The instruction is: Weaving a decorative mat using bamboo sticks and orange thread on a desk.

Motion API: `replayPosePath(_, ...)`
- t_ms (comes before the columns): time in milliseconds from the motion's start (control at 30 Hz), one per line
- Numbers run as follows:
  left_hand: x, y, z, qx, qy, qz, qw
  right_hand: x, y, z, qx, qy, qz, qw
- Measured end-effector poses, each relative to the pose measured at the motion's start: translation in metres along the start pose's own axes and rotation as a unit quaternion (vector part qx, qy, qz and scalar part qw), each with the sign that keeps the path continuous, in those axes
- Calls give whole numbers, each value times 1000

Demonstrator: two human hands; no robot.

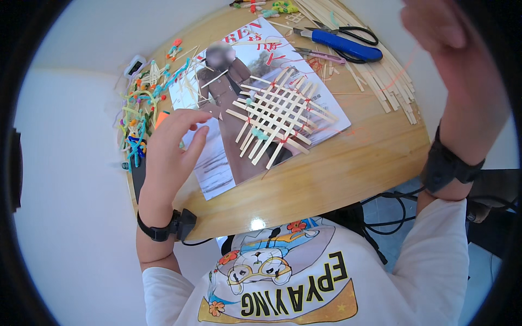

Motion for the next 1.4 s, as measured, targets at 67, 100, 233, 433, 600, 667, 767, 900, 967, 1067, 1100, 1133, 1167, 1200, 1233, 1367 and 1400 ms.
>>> replayPosePath(67,6,6,-6,-17,17,-6,1000,9,-13,15,12,27,35,999)
replayPosePath(100,9,5,-1,-10,37,-21,999,8,-13,16,17,26,44,999)
replayPosePath(233,19,19,6,-5,59,-20,998,24,-77,40,83,66,-29,994)
replayPosePath(433,38,26,6,52,77,-11,996,32,-126,36,144,48,-37,988)
replayPosePath(600,57,31,8,81,57,-18,995,40,-124,31,199,82,-37,976)
replayPosePath(667,61,27,11,97,62,-14,993,42,-135,25,242,88,-54,965)
replayPosePath(767,64,24,14,106,77,-54,990,48,-139,23,254,101,1,962)
replayPosePath(900,61,20,11,134,67,-54,987,54,-134,24,231,94,22,968)
replayPosePath(967,59,20,10,142,48,-47,988,48,-134,22,215,63,23,974)
replayPosePath(1067,55,22,8,138,4,-57,989,38,-132,25,186,11,29,982)
replayPosePath(1100,52,22,8,132,-11,-64,989,34,-130,25,175,-10,33,984)
replayPosePath(1133,46,22,10,136,-22,-53,989,33,-126,28,159,-35,23,986)
replayPosePath(1167,46,23,8,134,-19,-60,989,32,-126,28,166,-36,22,985)
replayPosePath(1200,44,25,6,126,-58,-89,986,31,-126,30,161,-47,25,986)
replayPosePath(1233,42,27,3,118,-98,-118,981,29,-126,32,155,-58,27,986)
replayPosePath(1367,32,27,-11,-112,-202,-256,939,21,-136,36,159,-66,68,983)
replayPosePath(1400,31,27,-11,-115,-199,-261,937,18,-138,37,162,-66,73,982)
Point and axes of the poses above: each hand's wrist, its own z-axis towards the middle knuckle, its own x-axis out of the palm, y = z × x, the point moved 3 cm from there along z, towards the middle knuckle, and after that the axes turned 4 degrees about x, right-handed, at the moved point
